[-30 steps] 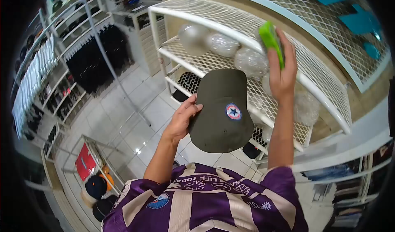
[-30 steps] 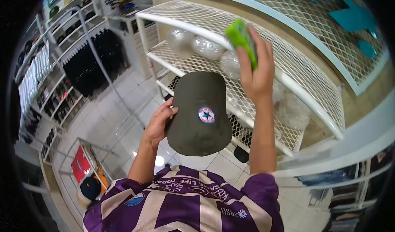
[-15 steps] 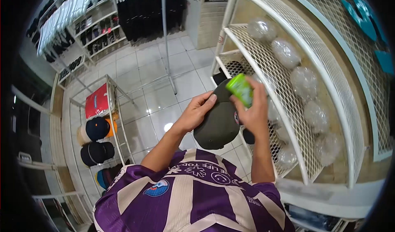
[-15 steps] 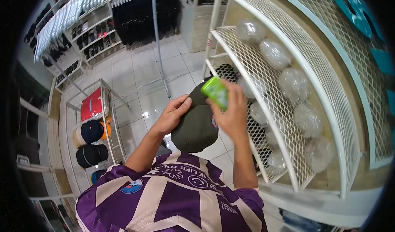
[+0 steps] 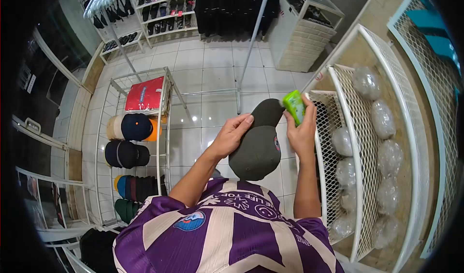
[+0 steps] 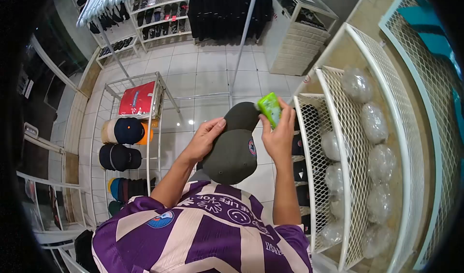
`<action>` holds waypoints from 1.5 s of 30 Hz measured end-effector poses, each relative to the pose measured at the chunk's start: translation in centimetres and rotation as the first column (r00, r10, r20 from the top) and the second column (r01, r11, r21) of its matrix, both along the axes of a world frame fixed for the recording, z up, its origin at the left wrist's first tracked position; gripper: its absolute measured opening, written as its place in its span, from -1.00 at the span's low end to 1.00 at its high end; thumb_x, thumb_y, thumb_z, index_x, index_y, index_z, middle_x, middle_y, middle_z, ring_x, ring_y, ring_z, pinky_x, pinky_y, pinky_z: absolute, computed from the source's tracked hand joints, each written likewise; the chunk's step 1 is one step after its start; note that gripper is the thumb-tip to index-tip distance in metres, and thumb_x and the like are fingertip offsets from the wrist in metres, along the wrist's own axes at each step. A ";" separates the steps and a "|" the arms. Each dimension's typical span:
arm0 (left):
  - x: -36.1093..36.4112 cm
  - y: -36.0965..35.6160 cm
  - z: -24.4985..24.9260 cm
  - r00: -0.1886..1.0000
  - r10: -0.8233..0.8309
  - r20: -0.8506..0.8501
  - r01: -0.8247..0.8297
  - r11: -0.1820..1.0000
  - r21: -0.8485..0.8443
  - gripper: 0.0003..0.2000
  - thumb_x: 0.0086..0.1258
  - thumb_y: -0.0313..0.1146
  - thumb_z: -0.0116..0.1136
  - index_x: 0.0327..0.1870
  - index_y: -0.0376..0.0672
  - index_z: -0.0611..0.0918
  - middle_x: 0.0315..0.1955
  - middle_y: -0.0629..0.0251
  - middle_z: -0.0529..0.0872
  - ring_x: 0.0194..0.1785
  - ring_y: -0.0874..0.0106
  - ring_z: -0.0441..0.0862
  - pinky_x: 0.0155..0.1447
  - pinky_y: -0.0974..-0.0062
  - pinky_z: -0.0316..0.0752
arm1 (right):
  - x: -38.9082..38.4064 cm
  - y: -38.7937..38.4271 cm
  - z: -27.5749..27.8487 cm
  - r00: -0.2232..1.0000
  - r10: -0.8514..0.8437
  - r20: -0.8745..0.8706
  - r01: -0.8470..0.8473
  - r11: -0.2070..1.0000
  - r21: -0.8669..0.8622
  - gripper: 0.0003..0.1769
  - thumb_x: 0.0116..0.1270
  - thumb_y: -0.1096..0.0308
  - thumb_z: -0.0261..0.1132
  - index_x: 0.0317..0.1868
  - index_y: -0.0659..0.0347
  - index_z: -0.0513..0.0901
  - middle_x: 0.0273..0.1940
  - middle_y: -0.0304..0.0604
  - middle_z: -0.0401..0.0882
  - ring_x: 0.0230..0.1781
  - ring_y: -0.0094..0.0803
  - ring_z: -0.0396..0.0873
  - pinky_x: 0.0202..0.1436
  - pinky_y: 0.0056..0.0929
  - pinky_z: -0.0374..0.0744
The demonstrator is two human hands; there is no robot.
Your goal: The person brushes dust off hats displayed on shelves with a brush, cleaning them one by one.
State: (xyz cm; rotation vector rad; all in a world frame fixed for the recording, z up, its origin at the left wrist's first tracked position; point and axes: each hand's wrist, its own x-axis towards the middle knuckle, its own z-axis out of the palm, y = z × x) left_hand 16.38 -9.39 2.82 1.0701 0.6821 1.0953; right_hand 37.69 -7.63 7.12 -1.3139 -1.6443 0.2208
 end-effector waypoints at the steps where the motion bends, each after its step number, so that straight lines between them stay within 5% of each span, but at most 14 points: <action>1: -0.9 0.6 -0.5 1.000 -0.007 -0.012 0.008 1.000 0.019 -0.64 0.76 -0.15 -0.12 0.08 -0.28 0.62 -0.17 0.52 0.64 -0.10 0.71 0.51 0.03 0.64 0.48 | -1.0 0.5 0.1 1.000 -0.011 -0.021 0.010 1.000 -0.029 -0.37 0.23 0.53 0.41 0.32 0.32 0.44 0.16 0.19 0.47 0.20 0.13 0.51 0.27 -0.08 0.50; 5: -3.3 3.3 0.8 0.996 0.049 0.070 -0.051 0.998 0.026 -0.63 0.75 -0.16 -0.10 0.20 -0.27 0.63 -0.09 0.49 0.71 -0.02 0.71 0.58 0.09 0.66 0.53 | -6.0 0.9 1.5 0.905 0.397 0.156 -0.397 0.917 -0.031 -0.31 0.14 0.53 0.44 0.33 0.28 0.45 0.11 0.13 0.50 0.18 0.13 0.49 0.30 -0.10 0.45; 8: -6.8 5.2 1.3 0.996 -0.062 0.062 0.064 0.997 -0.031 -0.61 0.75 -0.17 -0.09 0.28 -0.30 0.59 -0.03 0.43 0.73 -0.01 0.67 0.63 0.11 0.63 0.57 | -6.5 6.4 -0.6 0.999 0.036 0.013 -0.038 0.992 0.122 -0.35 0.17 0.55 0.42 0.31 0.29 0.45 0.08 0.14 0.49 0.13 0.13 0.50 0.21 -0.03 0.46; 11: -8.7 6.7 1.2 0.994 -0.033 0.102 0.038 0.998 -0.045 -0.60 0.74 -0.19 -0.08 0.32 -0.32 0.56 0.00 0.39 0.73 0.00 0.66 0.63 0.12 0.62 0.57 | -9.5 6.9 0.0 0.994 0.106 0.022 -0.107 0.988 0.115 -0.33 0.16 0.52 0.44 0.31 0.30 0.45 0.11 0.15 0.50 0.15 0.12 0.50 0.24 -0.04 0.46; 13: -10.1 7.9 0.1 0.997 0.026 0.072 -0.031 0.996 0.079 -0.59 0.74 -0.21 -0.08 0.36 -0.34 0.53 0.02 0.37 0.73 0.04 0.64 0.62 0.14 0.59 0.56 | -12.1 6.3 1.1 0.888 0.422 0.182 -0.419 0.906 -0.054 -0.30 0.12 0.48 0.48 0.30 0.30 0.45 0.18 0.15 0.49 0.18 0.11 0.49 0.32 -0.08 0.45; 19: -15.5 10.1 -0.8 0.997 -0.076 0.006 0.076 0.997 -0.020 -0.60 0.73 -0.27 -0.05 0.41 -0.34 0.50 0.19 0.30 0.66 0.22 0.57 0.57 0.33 0.54 0.47 | -16.7 10.8 -1.8 0.994 0.094 -0.055 -0.094 0.996 0.010 -0.31 0.13 0.50 0.46 0.30 0.32 0.46 0.13 0.15 0.49 0.18 0.12 0.49 0.31 -0.08 0.45; 21: -16.2 10.7 -1.5 0.999 -0.054 0.007 0.054 0.998 -0.021 -0.60 0.73 -0.28 -0.05 0.42 -0.34 0.49 0.20 0.30 0.66 0.21 0.57 0.57 0.31 0.55 0.48 | -18.9 9.0 -0.5 0.924 0.361 0.125 -0.360 0.932 -0.028 -0.31 0.15 0.49 0.45 0.32 0.33 0.45 0.14 0.17 0.48 0.22 0.13 0.47 0.34 -0.07 0.43; 24: -17.0 10.9 -1.4 0.999 -0.032 0.035 0.032 0.999 0.013 -0.62 0.74 -0.27 -0.08 0.36 -0.34 0.53 0.05 0.36 0.70 0.05 0.62 0.60 0.17 0.60 0.52 | -18.6 11.8 -2.0 0.947 0.303 0.105 -0.305 0.952 0.007 -0.32 0.16 0.48 0.46 0.31 0.32 0.45 0.17 0.18 0.48 0.23 0.14 0.48 0.35 -0.08 0.44; 26: -17.3 11.0 -1.3 0.997 -0.025 0.079 0.027 0.999 -0.026 -0.62 0.74 -0.27 -0.08 0.36 -0.34 0.52 0.05 0.36 0.70 0.05 0.62 0.61 0.17 0.60 0.53 | -18.2 13.5 -2.9 0.990 -0.049 -0.131 0.039 0.996 -0.083 -0.33 0.16 0.47 0.48 0.30 0.31 0.46 0.18 0.17 0.49 0.23 0.13 0.49 0.35 -0.10 0.44; 31: -18.6 11.9 -2.8 0.998 0.058 0.032 -0.060 0.995 0.076 -0.63 0.73 -0.28 -0.07 0.37 -0.34 0.48 0.05 0.34 0.70 0.03 0.63 0.63 0.14 0.61 0.56 | -20.4 10.9 -1.2 0.871 0.465 0.159 -0.451 0.885 -0.117 -0.31 0.24 0.42 0.50 0.33 0.29 0.40 0.15 0.16 0.52 0.24 0.07 0.51 0.35 -0.16 0.45; 33: -19.5 11.8 -3.1 0.998 0.011 0.059 -0.009 0.999 -0.036 -0.62 0.73 -0.29 -0.05 0.39 -0.33 0.46 0.05 0.32 0.71 0.04 0.61 0.65 0.14 0.58 0.58 | -19.9 13.0 -4.0 0.924 0.296 -0.242 -0.343 0.921 -0.184 -0.32 0.26 0.41 0.50 0.33 0.29 0.40 0.17 0.12 0.53 0.23 -0.01 0.52 0.36 -0.19 0.45; 35: -19.7 11.5 -2.6 0.989 0.022 0.147 -0.006 0.994 -0.108 -0.60 0.72 -0.29 -0.04 0.43 -0.29 0.42 0.07 0.30 0.72 0.06 0.57 0.67 0.17 0.55 0.58 | -19.4 14.3 -5.3 0.968 0.166 -0.188 -0.193 0.971 -0.138 -0.34 0.29 0.39 0.50 0.31 0.31 0.39 0.19 0.10 0.53 0.24 -0.07 0.53 0.34 -0.21 0.46; 41: -20.2 13.2 -2.2 0.998 -0.056 0.009 0.057 0.979 -0.198 -0.51 0.66 -0.31 0.07 0.52 -0.22 0.32 0.21 0.25 0.65 0.21 0.50 0.61 0.27 0.51 0.53 | -20.9 12.5 -4.1 0.878 0.384 -0.287 -0.440 0.882 -0.169 -0.33 0.24 0.45 0.52 0.30 0.32 0.41 0.19 0.08 0.52 0.23 -0.12 0.55 0.34 -0.23 0.48; 45: -18.3 13.8 -3.7 0.995 0.033 -0.094 -0.045 0.989 -0.138 -0.55 0.60 -0.34 0.17 0.44 -0.23 0.45 0.17 0.24 0.67 0.19 0.48 0.61 0.27 0.50 0.53 | -20.9 13.2 -5.3 0.894 0.437 -0.095 -0.446 0.888 -0.110 -0.35 0.21 0.48 0.50 0.29 0.33 0.44 0.16 0.08 0.50 0.20 -0.04 0.54 0.31 -0.22 0.49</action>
